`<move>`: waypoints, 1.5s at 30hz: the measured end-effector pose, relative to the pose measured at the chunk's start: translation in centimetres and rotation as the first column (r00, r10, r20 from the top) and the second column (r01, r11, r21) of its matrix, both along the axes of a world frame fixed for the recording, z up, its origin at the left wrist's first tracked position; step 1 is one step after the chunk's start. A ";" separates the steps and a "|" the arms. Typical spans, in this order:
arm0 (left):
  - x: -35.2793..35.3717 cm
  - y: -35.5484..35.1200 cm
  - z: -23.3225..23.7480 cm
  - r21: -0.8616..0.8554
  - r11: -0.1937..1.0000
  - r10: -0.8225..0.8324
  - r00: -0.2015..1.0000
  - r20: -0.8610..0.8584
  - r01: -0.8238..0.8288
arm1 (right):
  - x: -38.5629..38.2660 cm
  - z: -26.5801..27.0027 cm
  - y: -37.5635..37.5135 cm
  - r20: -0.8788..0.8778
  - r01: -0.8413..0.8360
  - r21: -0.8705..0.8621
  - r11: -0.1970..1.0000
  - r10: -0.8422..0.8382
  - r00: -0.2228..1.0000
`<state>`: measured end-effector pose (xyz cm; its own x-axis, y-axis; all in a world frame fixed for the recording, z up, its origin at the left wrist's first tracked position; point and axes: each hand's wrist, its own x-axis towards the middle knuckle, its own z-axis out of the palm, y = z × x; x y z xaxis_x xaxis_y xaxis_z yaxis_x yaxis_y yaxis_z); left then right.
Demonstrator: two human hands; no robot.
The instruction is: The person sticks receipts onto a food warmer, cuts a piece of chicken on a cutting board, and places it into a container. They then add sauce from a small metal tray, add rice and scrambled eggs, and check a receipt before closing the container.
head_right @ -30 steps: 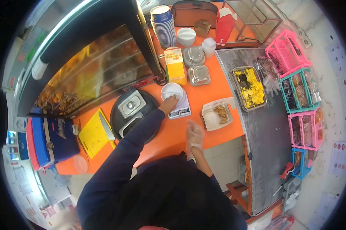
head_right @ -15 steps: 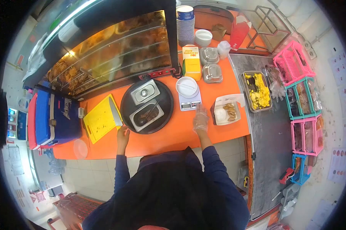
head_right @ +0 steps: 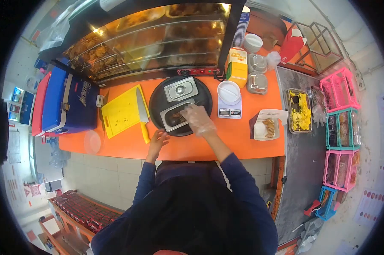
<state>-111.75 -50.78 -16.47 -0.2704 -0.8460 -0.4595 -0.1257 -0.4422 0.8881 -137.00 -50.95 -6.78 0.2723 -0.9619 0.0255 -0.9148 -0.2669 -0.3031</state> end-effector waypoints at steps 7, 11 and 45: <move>-1.5 -2.6 -3.0 -0.004 0.998 0.062 0.974 -0.219 -0.065 | 2.3 -3.0 -4.9 -0.410 -0.177 0.346 0.921 0.318 0.855; -1.9 -2.7 -3.5 0.030 0.999 0.038 0.975 -0.220 -0.032 | 1.0 0.9 -2.7 -0.220 -0.049 0.118 0.992 0.074 0.973; -3.1 -1.1 -2.9 -0.136 0.986 0.073 0.981 -0.182 -0.099 | 6.4 5.0 -6.0 -0.268 0.434 0.641 0.633 -0.345 0.900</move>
<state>-114.82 -51.87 -19.34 -0.2595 -0.9234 -0.2829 0.0709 -0.3103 0.9480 -130.63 -56.96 -1.82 -0.1738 -0.7204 -0.6715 -0.9232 0.3565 -0.1435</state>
